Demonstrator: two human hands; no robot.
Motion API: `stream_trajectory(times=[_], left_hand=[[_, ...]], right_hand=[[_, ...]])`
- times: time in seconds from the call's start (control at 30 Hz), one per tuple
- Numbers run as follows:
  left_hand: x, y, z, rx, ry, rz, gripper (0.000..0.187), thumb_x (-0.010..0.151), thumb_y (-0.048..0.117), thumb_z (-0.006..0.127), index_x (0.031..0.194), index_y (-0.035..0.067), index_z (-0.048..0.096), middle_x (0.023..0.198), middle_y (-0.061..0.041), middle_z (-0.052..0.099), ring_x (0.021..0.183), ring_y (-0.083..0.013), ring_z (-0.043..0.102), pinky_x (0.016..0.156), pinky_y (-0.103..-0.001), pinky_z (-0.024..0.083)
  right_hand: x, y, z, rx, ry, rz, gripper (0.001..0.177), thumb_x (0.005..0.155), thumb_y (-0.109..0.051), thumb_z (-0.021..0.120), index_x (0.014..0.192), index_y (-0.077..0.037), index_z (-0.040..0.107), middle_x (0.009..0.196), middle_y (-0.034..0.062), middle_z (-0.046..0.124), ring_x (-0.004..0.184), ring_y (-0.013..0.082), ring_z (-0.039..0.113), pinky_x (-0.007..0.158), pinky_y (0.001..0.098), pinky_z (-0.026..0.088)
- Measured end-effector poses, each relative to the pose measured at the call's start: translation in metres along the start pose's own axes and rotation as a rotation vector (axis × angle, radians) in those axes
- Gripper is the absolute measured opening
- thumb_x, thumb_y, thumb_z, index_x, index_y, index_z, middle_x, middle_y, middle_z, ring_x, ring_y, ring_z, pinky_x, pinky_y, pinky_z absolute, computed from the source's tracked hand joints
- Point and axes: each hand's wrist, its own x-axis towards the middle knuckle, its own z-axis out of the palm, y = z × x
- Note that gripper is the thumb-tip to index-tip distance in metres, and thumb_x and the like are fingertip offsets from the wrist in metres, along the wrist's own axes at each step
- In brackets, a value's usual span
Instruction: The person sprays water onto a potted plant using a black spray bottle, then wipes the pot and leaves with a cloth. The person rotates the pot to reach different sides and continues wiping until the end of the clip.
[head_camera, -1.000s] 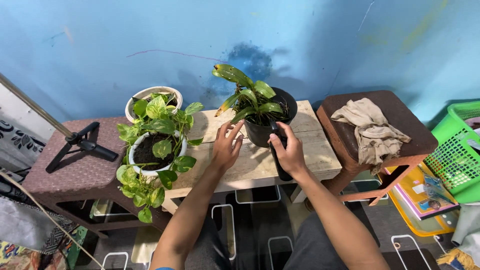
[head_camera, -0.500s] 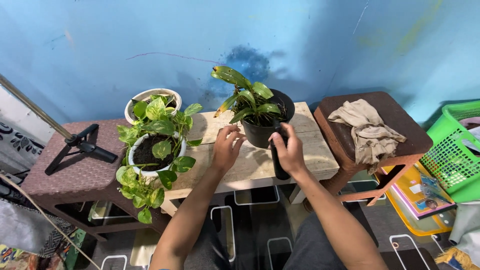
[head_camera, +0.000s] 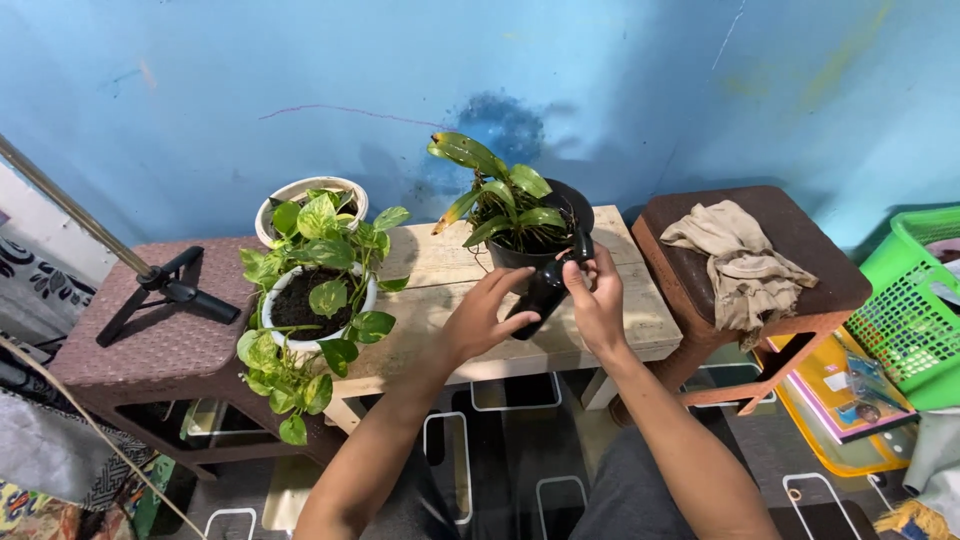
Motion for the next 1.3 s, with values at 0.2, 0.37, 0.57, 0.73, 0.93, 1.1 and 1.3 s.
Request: stream_trajectory(times=[0.2, 0.37, 0.57, 0.73, 0.93, 1.1, 1.3], left_hand=[[0.0, -0.002, 0.006, -0.219, 0.055, -0.141, 0.068, 0.081, 0.021, 0.087, 0.14, 0.005, 0.057, 0.115, -0.02, 0.066, 0.105, -0.0377, 0.069, 0.087, -0.046, 0.057], [-0.017, -0.026, 0.01, -0.343, -0.021, -0.425, 0.069, 0.074, 0.016, 0.083, 0.136, 0.008, 0.053, 0.111, -0.022, 0.068, 0.101, -0.0389, 0.07, 0.083, -0.049, 0.058], [-0.013, 0.017, -0.012, -0.679, -0.036, -0.485, 0.08, 0.088, 0.013, 0.074, 0.155, 0.013, 0.03, 0.114, -0.032, 0.065, 0.093, -0.0375, 0.069, 0.078, -0.049, 0.062], [-0.013, 0.023, -0.013, -0.892, -0.016, -0.425, 0.094, 0.089, 0.003, 0.071, 0.165, 0.016, 0.017, 0.115, -0.027, 0.063, 0.092, -0.0301, 0.072, 0.078, -0.041, 0.065], [-0.007, 0.036, -0.016, -0.824, 0.036, -0.554, 0.084, 0.089, 0.01, 0.075, 0.161, 0.014, 0.032, 0.075, -0.019, 0.068, 0.063, -0.0226, 0.07, 0.058, -0.032, 0.063], [-0.006, 0.026, -0.009, -0.79, 0.08, -0.591, 0.073, 0.09, 0.016, 0.076, 0.155, 0.011, 0.043, 0.08, -0.022, 0.068, 0.059, -0.0254, 0.07, 0.051, -0.036, 0.063], [-0.002, 0.025, -0.003, -0.764, 0.084, -0.587, 0.068, 0.089, 0.015, 0.078, 0.15, 0.008, 0.048, 0.079, -0.023, 0.069, 0.058, -0.0266, 0.071, 0.05, -0.037, 0.062]], right_hand=[[-0.007, -0.018, 0.003, 0.035, -0.047, 0.053, 0.056, 0.093, -0.043, 0.074, 0.136, -0.013, 0.057, 0.112, 0.0053, 0.066, 0.093, 0.0101, 0.058, 0.076, 0.0251, 0.059], [-0.001, -0.028, -0.001, -0.002, -0.083, 0.028, 0.056, 0.108, -0.047, 0.038, 0.142, -0.003, 0.049, 0.117, 0.0146, 0.064, 0.097, 0.0194, 0.06, 0.074, 0.0279, 0.052], [0.001, -0.004, 0.002, -0.216, -0.095, 0.057, 0.033, 0.106, -0.022, 0.057, 0.135, -0.006, 0.058, 0.115, 0.013, 0.071, 0.097, 0.0223, 0.066, 0.073, 0.0324, 0.055], [-0.003, -0.002, 0.005, -0.334, -0.112, 0.06, 0.032, 0.105, -0.017, 0.06, 0.135, -0.007, 0.061, 0.114, 0.0153, 0.07, 0.101, 0.029, 0.068, 0.074, 0.0418, 0.058], [-0.002, 0.006, 0.003, -0.399, -0.093, -0.007, 0.04, 0.097, -0.016, 0.067, 0.138, -0.014, 0.064, 0.105, 0.0102, 0.074, 0.094, 0.0243, 0.071, 0.068, 0.0353, 0.059], [-0.002, 0.005, 0.002, -0.407, -0.082, 0.014, 0.041, 0.095, -0.013, 0.068, 0.137, -0.015, 0.066, 0.104, 0.0106, 0.075, 0.093, 0.0239, 0.072, 0.067, 0.0348, 0.061], [0.003, 0.013, -0.004, -0.353, -0.097, 0.047, 0.049, 0.099, -0.007, 0.063, 0.147, -0.009, 0.054, 0.107, 0.017, 0.071, 0.094, 0.0287, 0.07, 0.068, 0.0397, 0.061]])
